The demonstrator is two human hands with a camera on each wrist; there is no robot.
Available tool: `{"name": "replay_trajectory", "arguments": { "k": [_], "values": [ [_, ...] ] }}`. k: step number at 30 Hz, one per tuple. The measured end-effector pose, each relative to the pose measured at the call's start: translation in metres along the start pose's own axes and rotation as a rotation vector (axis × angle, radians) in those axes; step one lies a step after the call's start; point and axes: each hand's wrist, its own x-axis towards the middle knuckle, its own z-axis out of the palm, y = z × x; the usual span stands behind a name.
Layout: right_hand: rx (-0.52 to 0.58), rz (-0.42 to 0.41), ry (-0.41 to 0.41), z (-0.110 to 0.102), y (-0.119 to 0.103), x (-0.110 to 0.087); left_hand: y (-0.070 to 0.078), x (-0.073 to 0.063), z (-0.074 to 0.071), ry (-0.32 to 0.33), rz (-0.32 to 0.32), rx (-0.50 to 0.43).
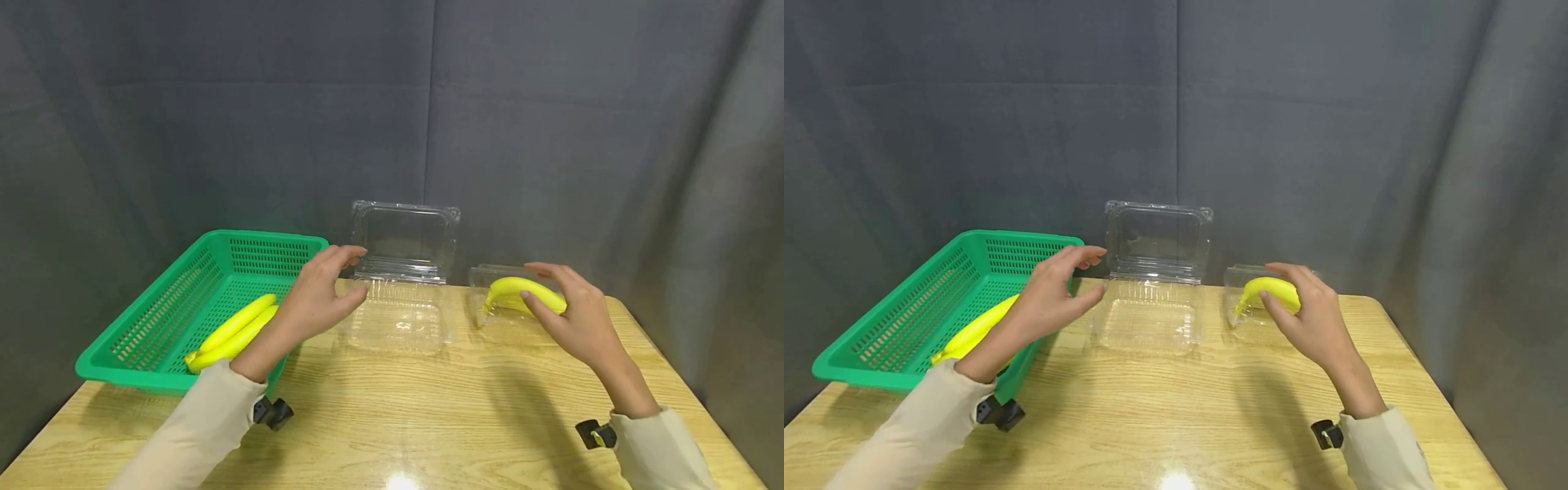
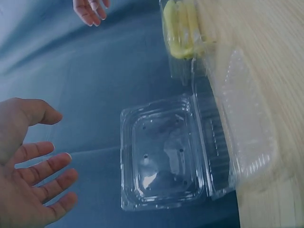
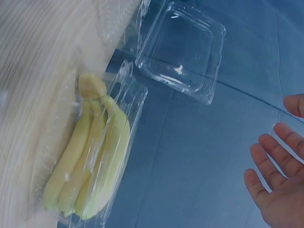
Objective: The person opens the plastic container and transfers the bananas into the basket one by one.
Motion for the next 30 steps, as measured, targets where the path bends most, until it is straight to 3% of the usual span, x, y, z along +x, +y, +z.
{"name": "replay_trajectory", "arguments": {
  "k": [10,20,30],
  "values": [
    [-0.051,-0.043,0.015,-0.004,0.010,-0.007,0.007,0.007,0.019,-0.049,0.069,0.058],
    [-0.103,-0.070,0.051,-0.011,0.019,-0.011,0.012,0.016,0.034,-0.077,0.098,0.140],
    [-0.122,-0.088,0.091,-0.015,0.029,-0.013,0.024,0.029,0.052,-0.066,0.159,0.211]
  ]
}}
